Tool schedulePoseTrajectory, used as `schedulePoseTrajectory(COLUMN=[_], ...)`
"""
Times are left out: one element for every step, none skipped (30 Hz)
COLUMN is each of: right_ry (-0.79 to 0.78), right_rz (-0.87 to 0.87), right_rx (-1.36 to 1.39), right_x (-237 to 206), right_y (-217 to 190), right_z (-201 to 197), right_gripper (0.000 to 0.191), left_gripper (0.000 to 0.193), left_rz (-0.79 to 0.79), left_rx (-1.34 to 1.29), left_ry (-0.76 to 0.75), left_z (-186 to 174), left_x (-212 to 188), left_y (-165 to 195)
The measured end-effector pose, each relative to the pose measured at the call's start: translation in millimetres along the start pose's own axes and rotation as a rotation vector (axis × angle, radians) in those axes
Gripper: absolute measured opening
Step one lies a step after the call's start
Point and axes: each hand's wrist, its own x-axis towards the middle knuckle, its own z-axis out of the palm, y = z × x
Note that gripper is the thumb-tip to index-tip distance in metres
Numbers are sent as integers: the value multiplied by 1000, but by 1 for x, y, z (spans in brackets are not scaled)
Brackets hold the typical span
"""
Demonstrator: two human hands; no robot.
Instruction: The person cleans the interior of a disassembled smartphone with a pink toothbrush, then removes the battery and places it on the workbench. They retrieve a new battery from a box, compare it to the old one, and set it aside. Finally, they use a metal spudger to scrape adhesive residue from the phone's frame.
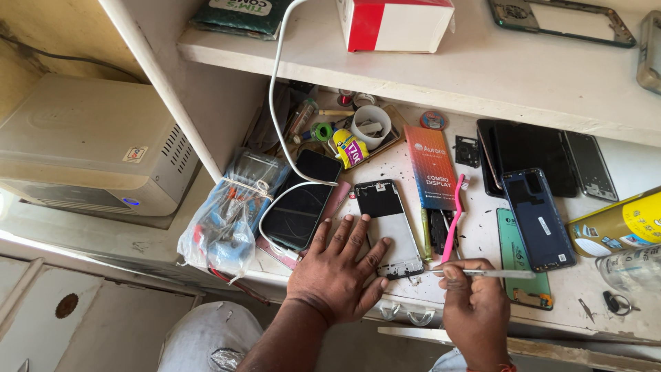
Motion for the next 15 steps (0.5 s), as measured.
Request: schedulePoseTrajectory(right_ry=[-15, -29, -43, -57, -70, -50, -31, -12, -1, 11, 21, 26, 32, 38, 37], right_rz=[1, 2, 50, 96, 142, 117, 91, 65, 80, 94, 108, 83, 57, 32, 11], right_rx=[10, 20, 6, -7, -19, 10, 40, 69, 48, 28, 6, 22, 37, 54, 35], right_x=[2, 4, 5, 5, 6, 6, 5, 4, 3, 3, 2, 1, 0, 0, -1], right_y=[-1, -1, -1, -1, -1, -1, -1, -1, -1, -1, -1, -2, -2, -3, -3], right_z=[-1, -2, -3, -3, -3, -2, 0, 2, 3, 3, 3, 4, 5, 5, 5], right_gripper=[19, 19, 18, 18, 17, 17, 16, 16, 15, 15, 14, 15, 16, 16, 17], left_gripper=[62, 61, 61, 61, 61, 61, 61, 61, 61, 61, 61, 61, 61, 61, 61], left_rz=[-3, -6, -8, -7, -5, -4, -3, -3, -3, -1, 0, 0, 0, 0, 1], left_rx=[-4, -9, -14, -12, -10, -8, -8, -9, -10, -11, -14, -17, -18, -19, -20], left_ry=[-1, -2, -3, -2, -1, -1, 4, 7, 10, 14, 18, 23, 24, 25, 26], left_z=[0, 0, 0, -1, -1, -1, -1, -1, -1, -1, -1, -2, -2, -2, -2], left_x=[0, 0, 0, 0, 1, 1, 1, 1, 1, 1, 0, 0, 0, -1, -1], left_y=[0, 0, 0, 0, 0, 1, 1, 1, 1, 1, 0, 0, 0, 0, 0])
